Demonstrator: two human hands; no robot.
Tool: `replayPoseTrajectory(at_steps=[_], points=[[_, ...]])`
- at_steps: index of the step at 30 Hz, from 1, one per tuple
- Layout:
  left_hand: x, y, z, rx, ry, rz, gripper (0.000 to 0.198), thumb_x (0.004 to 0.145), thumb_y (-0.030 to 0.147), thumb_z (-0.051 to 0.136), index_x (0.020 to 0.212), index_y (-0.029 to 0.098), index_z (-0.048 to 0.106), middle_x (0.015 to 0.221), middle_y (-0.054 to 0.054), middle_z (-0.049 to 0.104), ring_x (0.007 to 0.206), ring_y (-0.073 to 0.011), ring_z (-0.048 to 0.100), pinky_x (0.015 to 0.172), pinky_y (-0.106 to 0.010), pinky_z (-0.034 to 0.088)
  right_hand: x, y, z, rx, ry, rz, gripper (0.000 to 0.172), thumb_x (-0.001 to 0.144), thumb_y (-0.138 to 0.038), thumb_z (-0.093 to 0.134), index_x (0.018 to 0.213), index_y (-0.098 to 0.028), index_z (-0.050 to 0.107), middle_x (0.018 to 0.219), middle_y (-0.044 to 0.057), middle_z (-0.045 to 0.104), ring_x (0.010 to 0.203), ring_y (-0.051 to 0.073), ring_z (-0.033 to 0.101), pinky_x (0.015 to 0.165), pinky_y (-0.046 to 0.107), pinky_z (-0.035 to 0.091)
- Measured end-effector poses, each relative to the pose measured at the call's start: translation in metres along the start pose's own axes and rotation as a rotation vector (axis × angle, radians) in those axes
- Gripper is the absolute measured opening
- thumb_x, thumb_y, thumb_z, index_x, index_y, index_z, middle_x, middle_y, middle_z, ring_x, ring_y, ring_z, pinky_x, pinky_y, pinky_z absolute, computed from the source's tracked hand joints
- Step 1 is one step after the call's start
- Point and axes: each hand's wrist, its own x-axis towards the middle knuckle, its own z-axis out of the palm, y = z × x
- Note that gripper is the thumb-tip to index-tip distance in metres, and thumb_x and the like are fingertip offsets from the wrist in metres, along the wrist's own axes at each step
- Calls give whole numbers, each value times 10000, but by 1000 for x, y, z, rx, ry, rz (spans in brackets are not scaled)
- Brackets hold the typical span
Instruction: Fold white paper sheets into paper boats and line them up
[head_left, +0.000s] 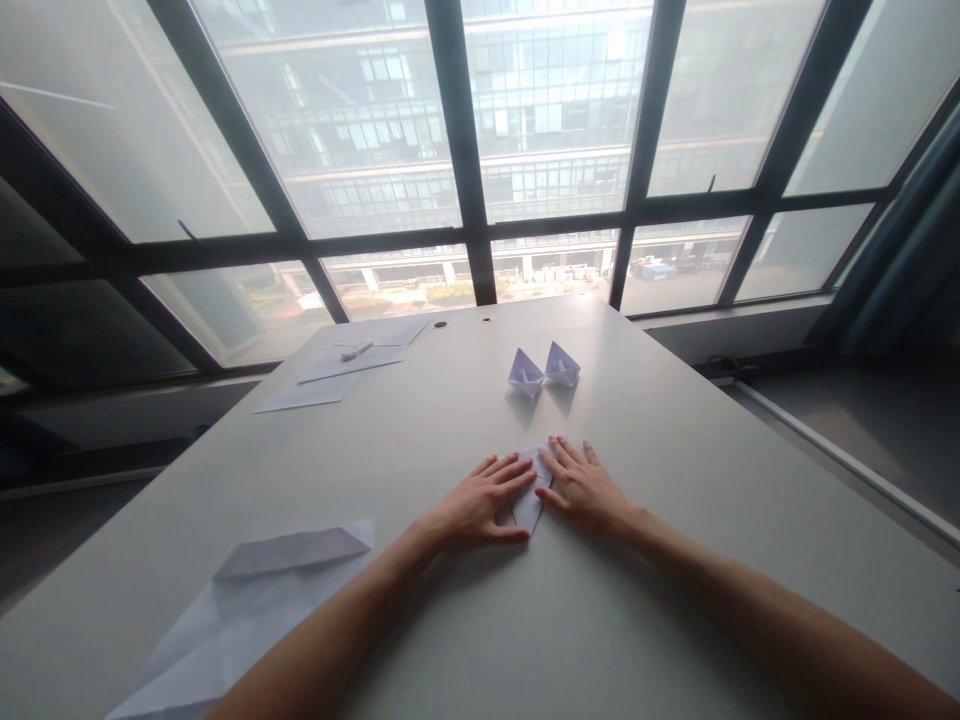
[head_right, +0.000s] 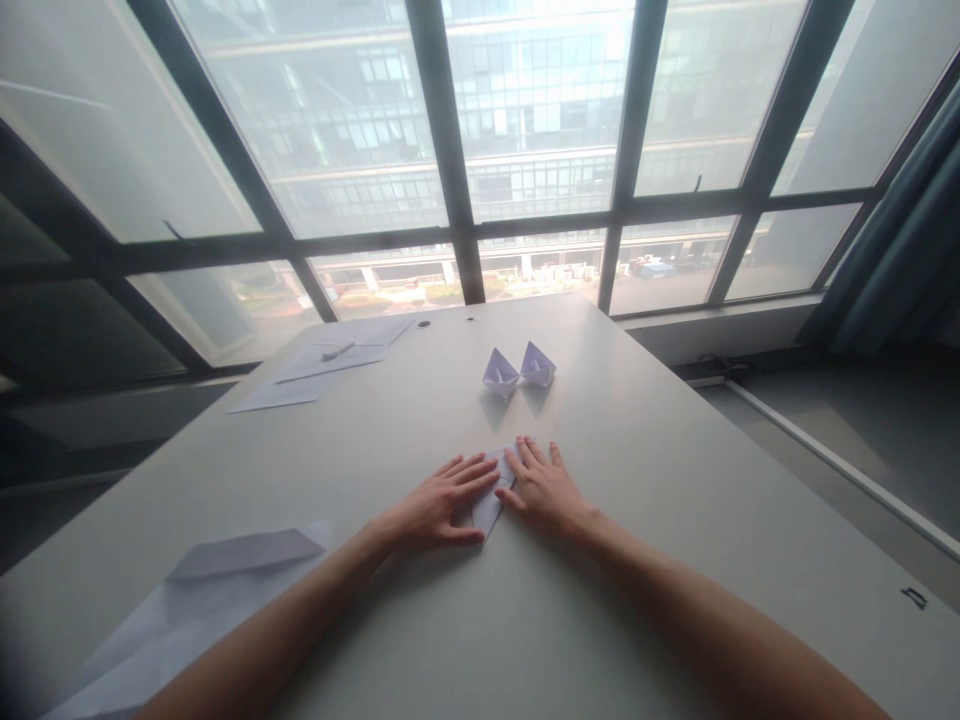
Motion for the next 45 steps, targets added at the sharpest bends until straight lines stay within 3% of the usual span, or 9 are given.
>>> replayPoseTrajectory(at_steps=[5,12,30,34,39,45], points=[[1,0,-1,0,2,2,893,832,702,581,1561,328,228,1622,-20,213,1492,-316,184,1223,-465,131,0,0,1,2,37,32,820,963,-664,220,1556,-97,231,1625,162,132,1512,269,64,1199,517,40],[1,-1,0,-16,17,0,906,808,693,620,1553,326,259,1613,-28,245,1488,-316,202,1220,-462,144,1,0,2,12,24,34,829,957,-673,211,1551,-95,249,1614,157,195,1505,272,120,1200,515,43],[0,-3,0,-42,19,4,901,804,692,626,1549,332,270,1611,-27,254,1491,-317,190,1221,-488,125,3,1,5,22,16,118,911,925,-688,273,1555,-36,186,1623,173,113,1512,269,57,1200,491,-7],[1,-4,2,-14,16,2,873,856,716,532,1566,337,196,1626,-24,198,1503,-311,136,1220,-524,38,3,1,5,18,13,119,906,923,-676,293,1553,-34,188,1621,184,120,1512,274,57,1199,488,-11],[4,-9,12,57,68,-98,729,990,625,307,1586,261,96,1639,-67,107,1511,-270,95,1222,-486,78,3,0,4,18,11,117,897,922,-659,320,1553,-36,186,1622,187,119,1512,273,56,1197,489,-16],[4,-10,16,124,12,-95,752,989,636,286,1585,215,107,1631,-107,119,1508,-273,115,1216,-490,62,3,1,5,7,11,118,899,922,-667,310,1557,-45,178,1623,177,118,1513,266,54,1199,491,-9]])
